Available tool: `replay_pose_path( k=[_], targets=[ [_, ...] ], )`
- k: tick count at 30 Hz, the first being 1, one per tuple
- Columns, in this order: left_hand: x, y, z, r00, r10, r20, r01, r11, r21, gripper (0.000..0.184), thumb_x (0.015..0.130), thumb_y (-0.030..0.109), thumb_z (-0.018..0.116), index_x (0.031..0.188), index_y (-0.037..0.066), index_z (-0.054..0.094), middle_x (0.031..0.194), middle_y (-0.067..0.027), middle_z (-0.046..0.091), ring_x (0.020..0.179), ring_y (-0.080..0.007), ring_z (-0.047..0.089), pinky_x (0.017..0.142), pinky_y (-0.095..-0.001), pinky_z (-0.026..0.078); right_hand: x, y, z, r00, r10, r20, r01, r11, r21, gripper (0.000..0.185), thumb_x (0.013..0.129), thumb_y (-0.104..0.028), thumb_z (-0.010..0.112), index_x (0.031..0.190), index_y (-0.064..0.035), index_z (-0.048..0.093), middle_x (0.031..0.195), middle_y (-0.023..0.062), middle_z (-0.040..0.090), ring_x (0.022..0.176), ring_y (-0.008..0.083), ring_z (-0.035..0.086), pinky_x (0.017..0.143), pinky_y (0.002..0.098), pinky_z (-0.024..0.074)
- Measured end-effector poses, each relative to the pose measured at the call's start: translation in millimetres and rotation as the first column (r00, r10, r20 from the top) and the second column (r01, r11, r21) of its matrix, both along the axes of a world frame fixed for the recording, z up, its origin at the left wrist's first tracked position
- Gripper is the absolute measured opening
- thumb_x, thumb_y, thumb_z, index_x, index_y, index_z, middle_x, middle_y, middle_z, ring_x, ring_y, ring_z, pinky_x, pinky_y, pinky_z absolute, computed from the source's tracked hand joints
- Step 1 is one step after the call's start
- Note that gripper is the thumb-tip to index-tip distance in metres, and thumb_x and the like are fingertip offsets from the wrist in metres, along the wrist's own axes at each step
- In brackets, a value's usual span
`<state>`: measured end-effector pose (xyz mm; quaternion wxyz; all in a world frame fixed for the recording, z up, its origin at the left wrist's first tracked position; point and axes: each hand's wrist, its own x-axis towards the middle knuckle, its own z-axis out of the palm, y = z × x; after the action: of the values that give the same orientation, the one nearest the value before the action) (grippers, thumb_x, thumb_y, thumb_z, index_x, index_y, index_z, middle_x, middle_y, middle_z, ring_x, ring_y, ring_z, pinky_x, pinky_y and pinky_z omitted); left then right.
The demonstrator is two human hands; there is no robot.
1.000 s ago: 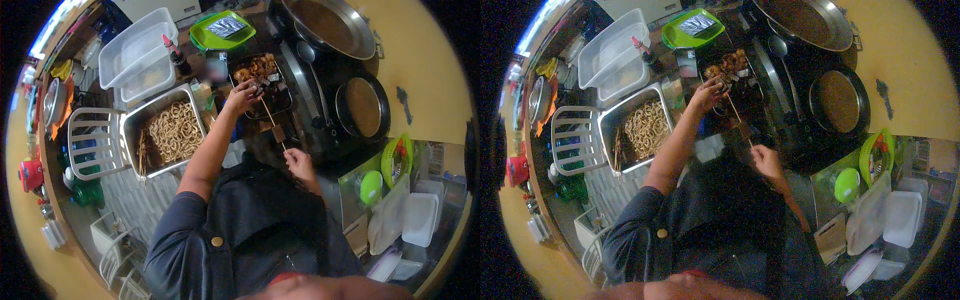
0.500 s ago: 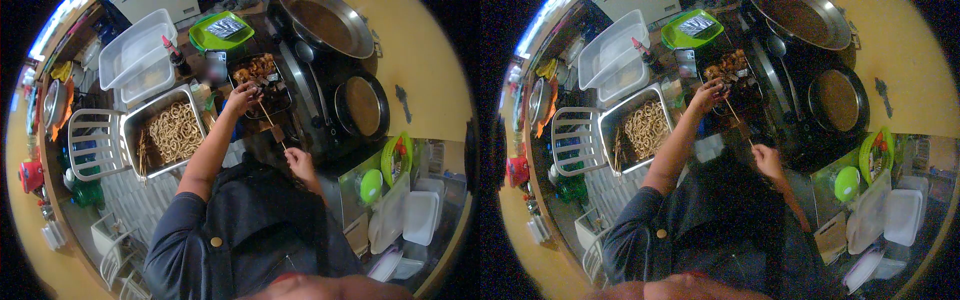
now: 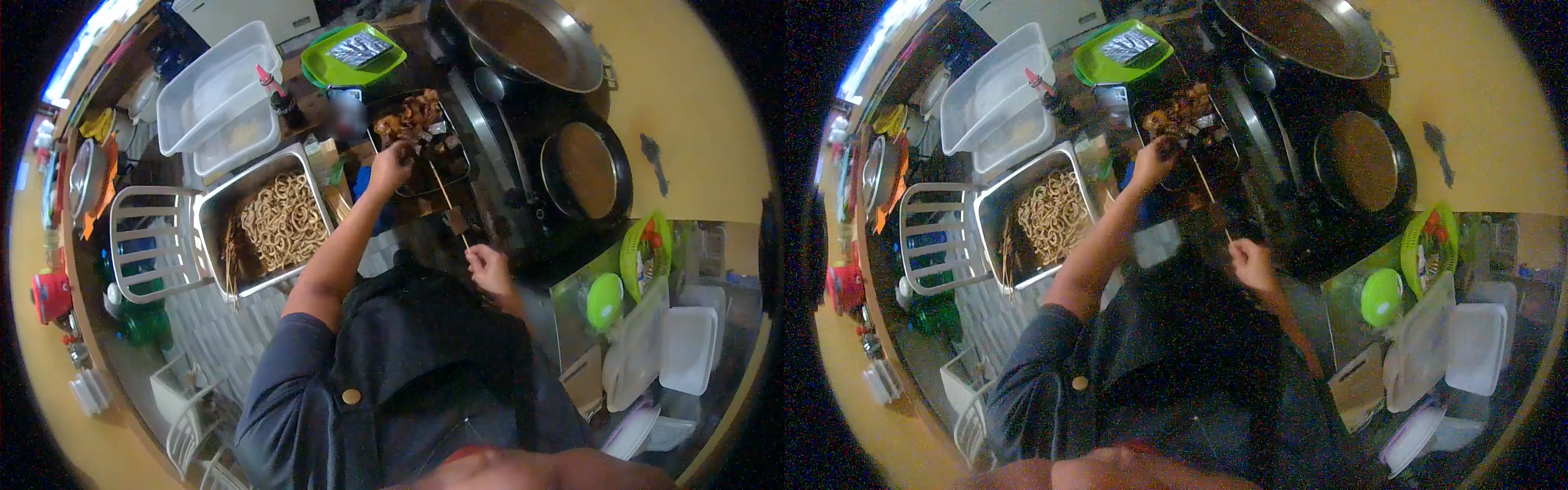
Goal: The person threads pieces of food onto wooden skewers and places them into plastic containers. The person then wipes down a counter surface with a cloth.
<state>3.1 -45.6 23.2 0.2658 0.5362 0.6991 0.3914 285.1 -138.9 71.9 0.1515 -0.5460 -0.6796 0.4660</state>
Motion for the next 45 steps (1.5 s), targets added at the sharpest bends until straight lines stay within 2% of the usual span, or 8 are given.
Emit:
replay_pose_path(
  k=[7,20,24,28,31,33,34,45],
  targets=[
    [13.0,42.6,0.1,0.861,-0.033,-0.508,0.112,0.986,0.126,0.040,0.064,0.014,0.063,0.104,0.012,0.060,0.104,-0.0125,0.051,0.103,-0.0324,0.045,0.082,-0.0434,0.042,21.7,-6.1,-8.0,0.988,-0.146,-0.046,0.140,0.984,-0.107,0.015,0.083,-0.016,0.058,0.086,-0.0017,0.061,0.062,0.0057,0.058,0.053,0.0080,0.052,0.048,0.0237,0.0413],
    [31.6,97.2,-22.8,0.708,-0.137,-0.692,0.325,0.934,0.147,0.029,0.067,0.012,0.057,0.096,0.008,0.057,0.103,-0.0098,0.054,0.102,-0.0273,0.047,0.078,-0.0422,0.042,36.6,-19.1,-13.1,0.992,-0.125,-0.015,0.126,0.986,0.105,0.014,0.081,-0.012,0.059,0.089,-0.0009,0.061,0.072,0.0116,0.061,0.060,0.0140,0.058,0.056,0.0270,0.0449],
    [22.0,90.4,-21.7,0.880,-0.159,-0.448,0.263,0.948,0.179,0.022,0.070,0.011,0.059,0.091,0.005,0.058,0.095,-0.0116,0.060,0.095,-0.0298,0.053,0.079,-0.0371,0.044,31.0,-11.6,6.7,0.999,-0.034,0.034,0.028,0.988,0.154,0.015,0.082,-0.011,0.057,0.090,0.0003,0.061,0.072,0.0079,0.060,0.059,0.0119,0.056,0.054,0.0254,0.0443],
    [15.4,86.4,-27.3,0.975,-0.003,0.223,-0.034,0.986,0.163,0.024,0.075,0.010,0.061,0.097,0.002,0.058,0.094,-0.0142,0.061,0.087,-0.0306,0.058,0.076,-0.0352,0.047,23.4,-7.3,5.6,0.995,-0.096,-0.024,0.096,0.995,0.010,0.015,0.083,-0.012,0.056,0.092,-0.0008,0.061,0.068,0.0035,0.058,0.057,0.0088,0.053,0.051,0.0236,0.0433],
    [3.5,78.7,-27.2,0.738,-0.011,0.675,-0.104,0.986,0.130,0.028,0.081,0.008,0.059,0.108,0.002,0.054,0.097,-0.0099,0.060,0.087,-0.0220,0.059,0.074,-0.0357,0.050,17.1,-3.4,6.8,0.990,-0.121,-0.068,0.115,0.990,-0.088,0.015,0.084,-0.012,0.056,0.093,-0.0017,0.061,0.066,0.0029,0.057,0.056,0.0075,0.052,0.049,0.0226,0.0425],
    [-4.8,70.2,-27.5,0.339,0.020,0.940,-0.035,0.999,-0.008,0.031,0.081,0.006,0.058,0.111,0.003,0.049,0.100,-0.0104,0.056,0.088,-0.0241,0.058,0.075,-0.0410,0.051,11.3,-1.5,10.4,0.993,-0.104,-0.061,0.098,0.990,-0.100,0.015,0.084,-0.014,0.055,0.093,-0.0018,0.060,0.067,0.0045,0.058,0.058,0.0090,0.054,0.051,0.0243,0.0437],
    [-7.6,65.2,-27.8,0.108,0.060,0.992,0.022,0.998,-0.062,0.033,0.081,0.005,0.057,0.113,0.003,0.047,0.102,-0.0107,0.055,0.089,-0.0252,0.057,0.075,-0.0437,0.052,7.8,-0.6,14.4,0.994,-0.097,-0.046,0.091,0.989,-0.115,0.017,0.085,-0.015,0.055,0.093,-0.0016,0.060,0.070,0.0062,0.060,0.059,0.0108,0.056,0.053,0.0263,0.0452],
    [-7.6,20.4,-18.0,0.340,0.160,0.927,-0.034,0.987,-0.158,0.042,0.077,-0.002,0.060,0.111,0.008,0.038,0.102,-0.0108,0.051,0.085,-0.0251,0.056,0.072,-0.0403,0.053,1.6,0.5,-2.4,1.000,0.000,-0.024,0.000,1.000,0.014,0.018,0.084,-0.017,0.055,0.092,-0.0018,0.060,0.074,0.0118,0.063,0.060,0.0186,0.060,0.057,0.0307,0.0470]
  ],
)
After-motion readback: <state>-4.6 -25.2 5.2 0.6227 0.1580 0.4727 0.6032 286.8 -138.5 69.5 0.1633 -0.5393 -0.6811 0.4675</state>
